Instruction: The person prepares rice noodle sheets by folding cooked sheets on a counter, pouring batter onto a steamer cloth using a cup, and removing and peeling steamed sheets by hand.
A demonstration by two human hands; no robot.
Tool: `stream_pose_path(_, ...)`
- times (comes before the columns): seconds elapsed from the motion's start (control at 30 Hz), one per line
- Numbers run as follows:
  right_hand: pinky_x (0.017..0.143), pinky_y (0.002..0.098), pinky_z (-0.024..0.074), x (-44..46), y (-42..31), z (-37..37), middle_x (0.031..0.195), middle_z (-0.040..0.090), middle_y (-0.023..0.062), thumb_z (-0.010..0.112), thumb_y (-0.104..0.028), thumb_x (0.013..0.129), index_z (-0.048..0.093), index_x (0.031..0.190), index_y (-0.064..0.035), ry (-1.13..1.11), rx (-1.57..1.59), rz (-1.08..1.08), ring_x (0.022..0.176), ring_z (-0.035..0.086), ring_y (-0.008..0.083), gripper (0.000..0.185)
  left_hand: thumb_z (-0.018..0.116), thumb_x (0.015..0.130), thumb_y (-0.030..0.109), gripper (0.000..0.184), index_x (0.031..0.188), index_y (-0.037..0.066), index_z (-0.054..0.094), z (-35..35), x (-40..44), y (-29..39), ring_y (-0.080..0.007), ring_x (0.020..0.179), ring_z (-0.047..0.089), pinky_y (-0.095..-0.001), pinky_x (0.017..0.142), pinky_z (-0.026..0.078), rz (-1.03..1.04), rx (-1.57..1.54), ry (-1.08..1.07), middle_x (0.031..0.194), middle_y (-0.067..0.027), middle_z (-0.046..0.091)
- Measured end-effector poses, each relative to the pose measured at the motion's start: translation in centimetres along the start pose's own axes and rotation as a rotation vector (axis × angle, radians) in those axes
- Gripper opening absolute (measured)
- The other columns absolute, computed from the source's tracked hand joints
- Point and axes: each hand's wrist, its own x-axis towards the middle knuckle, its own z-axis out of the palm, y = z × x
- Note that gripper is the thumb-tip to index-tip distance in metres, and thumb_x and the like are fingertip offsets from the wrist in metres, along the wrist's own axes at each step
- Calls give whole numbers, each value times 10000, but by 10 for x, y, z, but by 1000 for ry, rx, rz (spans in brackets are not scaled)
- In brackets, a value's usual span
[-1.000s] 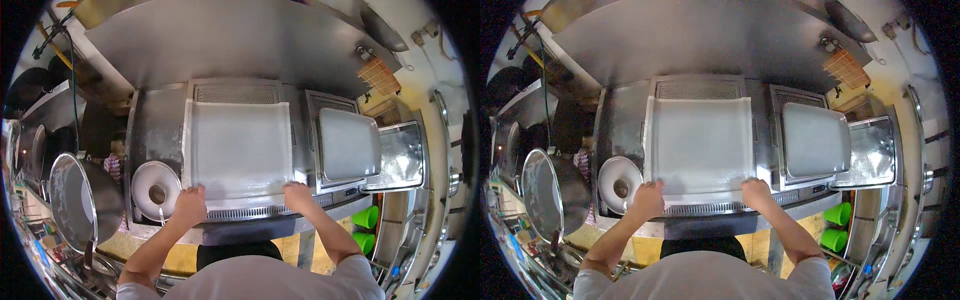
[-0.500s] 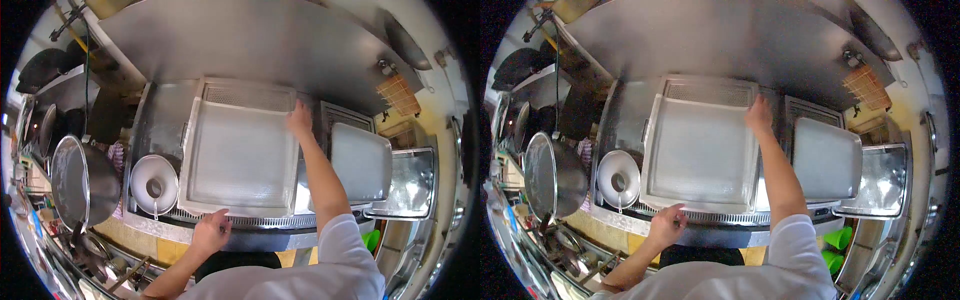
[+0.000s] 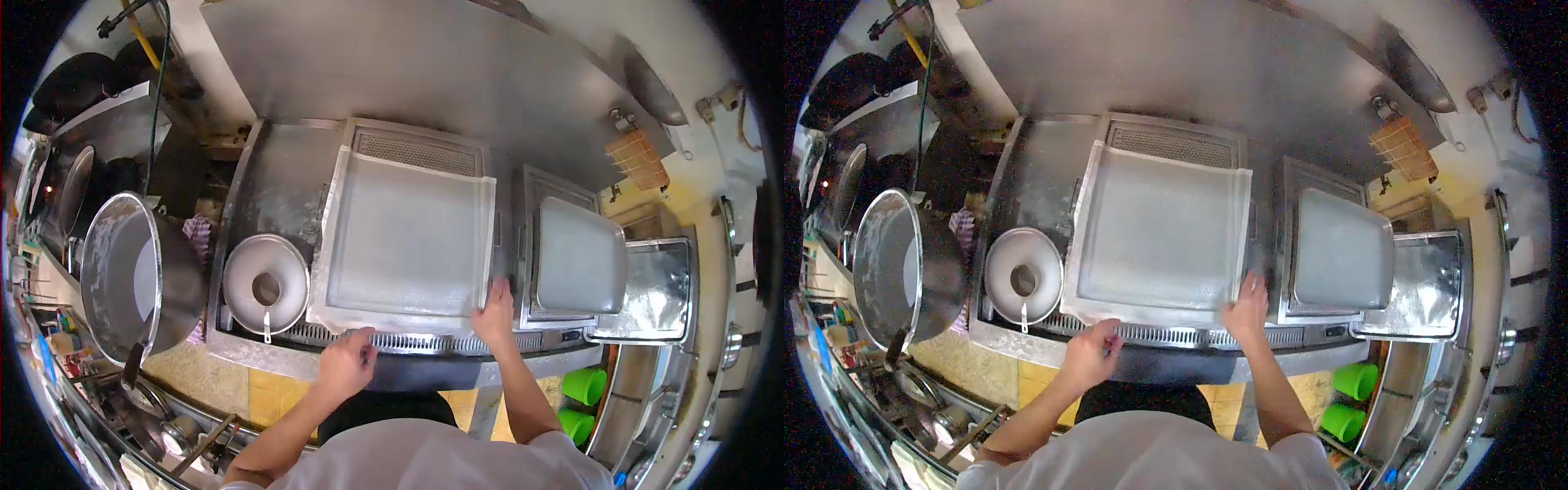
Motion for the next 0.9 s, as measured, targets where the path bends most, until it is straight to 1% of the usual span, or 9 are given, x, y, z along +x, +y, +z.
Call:
stream_pose_path(0.17,1106,494,433,-6,-35,-10,1442,504,319,671,-91,828,476,1423,79,11,244,-22,1304,516,470,649,735,857,91,346,1186,38,646,-24,-13,-24,-350,795,727,-460,716,581,-3,-5,-5,855,-173,732)
stream_pose_path(0.2,1017,453,508,-1,-48,5,1274,645,288,669,-118,852,601,1311,47,88,289,-89,1152,648,403,493,733,853,91,354,1190,39,641,-28,-16,-28,-356,808,724,-467,734,579,-10,-6,-23,864,-174,734)
stream_pose_path(0.27,925,441,557,10,-104,2,1116,719,261,671,-145,869,692,1198,9,-195,559,-2,1039,708,365,364,728,853,96,368,1203,38,634,-32,-24,-37,-366,831,722,-476,759,578,-12,-8,-31,878,-181,739)
stream_pose_path(0.33,783,403,596,25,-140,40,906,753,207,646,-174,898,732,1073,6,-271,614,-282,824,750,296,266,726,856,98,370,1209,36,632,-37,-30,-41,-370,832,721,-478,761,578,-6,-31,-9,876,-180,740)
stream_pose_path(0.4,665,372,592,24,-197,31,791,740,147,626,-182,902,733,1038,2,-684,672,-33,651,723,232,253,725,859,99,368,1209,33,633,-40,-38,-40,-372,836,721,-481,763,578,-32,-28,-5,876,-179,741)
stream_pose_path(0.47,494,307,532,23,-235,32,782,728,102,609,-205,947,726,1121,-67,-827,556,-135,599,671,176,251,725,860,99,361,1202,29,636,-42,-44,-36,-373,841,721,-485,765,577,-79,-1,-16,877,-178,742)
stream_pose_path(0.57,552,363,547,19,-256,39,764,729,126,625,-197,921,741,1060,-83,-889,540,-124,637,681,220,215,722,870,112,343,1194,32,644,-40,-54,-30,-381,843,722,-491,765,577,-79,-32,25,888,-180,744)
stream_pose_path(0.67,656,429,558,31,-216,84,812,731,168,635,-207,886,749,971,-77,-668,353,-465,709,694,299,193,716,883,124,320,1185,40,655,-28,-62,-24,-384,842,723,-491,764,578,-105,-60,58,906,-179,747)
stream_pose_path(0.9,873,508,556,5,-42,8,1028,732,229,620,-212,849,752,988,-53,-403,-28,-149,992,704,417,249,716,892,161,329,1199,55,663,-5,-64,12,-366,849,730,-473,759,584,-138,-38,10,931,-162,755)
